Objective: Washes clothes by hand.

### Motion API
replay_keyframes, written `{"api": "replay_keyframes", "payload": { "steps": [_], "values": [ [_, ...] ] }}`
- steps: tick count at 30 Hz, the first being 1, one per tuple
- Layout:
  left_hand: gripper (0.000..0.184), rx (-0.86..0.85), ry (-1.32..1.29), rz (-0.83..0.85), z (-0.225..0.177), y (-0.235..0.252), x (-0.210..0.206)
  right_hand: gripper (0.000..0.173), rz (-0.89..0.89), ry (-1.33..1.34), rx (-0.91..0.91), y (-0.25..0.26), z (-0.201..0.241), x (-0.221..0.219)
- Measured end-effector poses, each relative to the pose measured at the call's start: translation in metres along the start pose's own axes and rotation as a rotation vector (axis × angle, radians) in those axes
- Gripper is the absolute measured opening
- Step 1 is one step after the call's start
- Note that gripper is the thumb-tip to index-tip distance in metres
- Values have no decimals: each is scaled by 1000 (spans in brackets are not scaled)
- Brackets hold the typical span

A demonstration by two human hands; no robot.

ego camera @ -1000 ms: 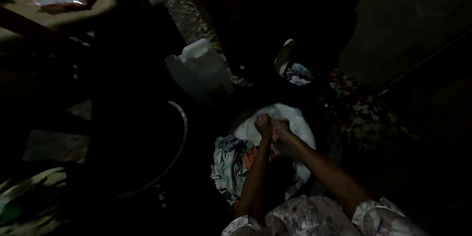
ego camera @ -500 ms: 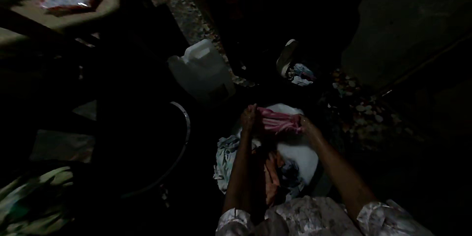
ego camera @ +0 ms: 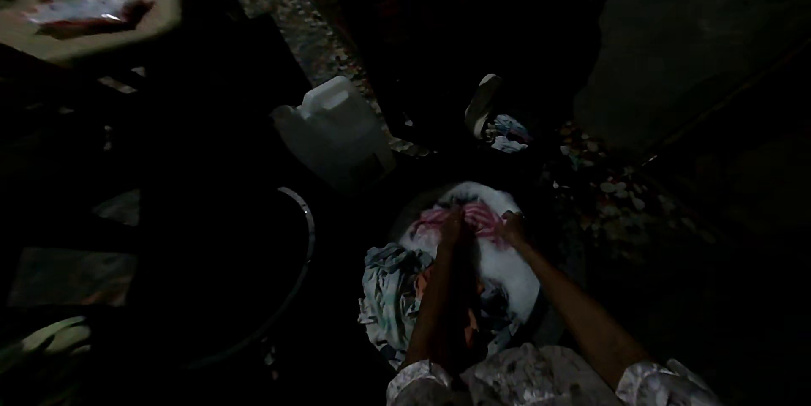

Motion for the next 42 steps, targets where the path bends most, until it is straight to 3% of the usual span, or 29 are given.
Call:
{"api": "replay_keyframes", "payload": {
  "steps": [3,7,10,14,17,19,21,22,24,28,34,37,40,42],
  "values": [
    [62,-108,-419,48,-25,-17,36,49,-50,366,-85,-3,10,4],
    [50,-320,-572,177,-73,-61,69,61,15,1099,-189,-12,41,-10],
    [46,-496,-785,237,-90,-86,87,54,3,1383,-44,-6,61,-10],
    [46,-542,-1276,53,-54,-76,113,34,-100,1503,-142,-17,78,4],
    [45,-302,-1470,-111,-11,-48,97,34,-112,1541,-153,-24,97,5],
    [28,-205,-1578,-17,-5,-41,75,29,-75,1454,-13,-24,107,1],
    [53,-172,-1735,165,-17,-48,61,26,-41,1299,93,-27,108,-5],
    [53,-163,-1769,189,-21,-52,59,26,-12,1243,119,-28,106,-9],
    [28,-142,-1698,112,-22,-56,58,27,44,1198,155,-30,100,-14],
    [59,-221,-1369,-61,-34,-63,70,47,198,1186,139,-38,93,-18],
    [27,-326,-1226,45,-55,-81,88,35,468,1120,177,-51,99,-17],
    [28,-330,-1163,31,-52,-82,92,27,503,964,256,-52,102,-18],
    [38,-386,-1123,36,-55,-76,92,34,506,992,272,-49,103,-26],
    [36,-343,-1000,25,-57,-81,92,40,463,963,224,-49,102,-30]
  ]
}}
Point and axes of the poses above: each hand's wrist, its own y-axis towards the middle knuckle, its own x-axis out of the back of the hand, z = x × y, the point moved 7 cm from there along y, towards the middle knuckle, and after that the axes turned 13 degrees about x, right-handed, at the moved point
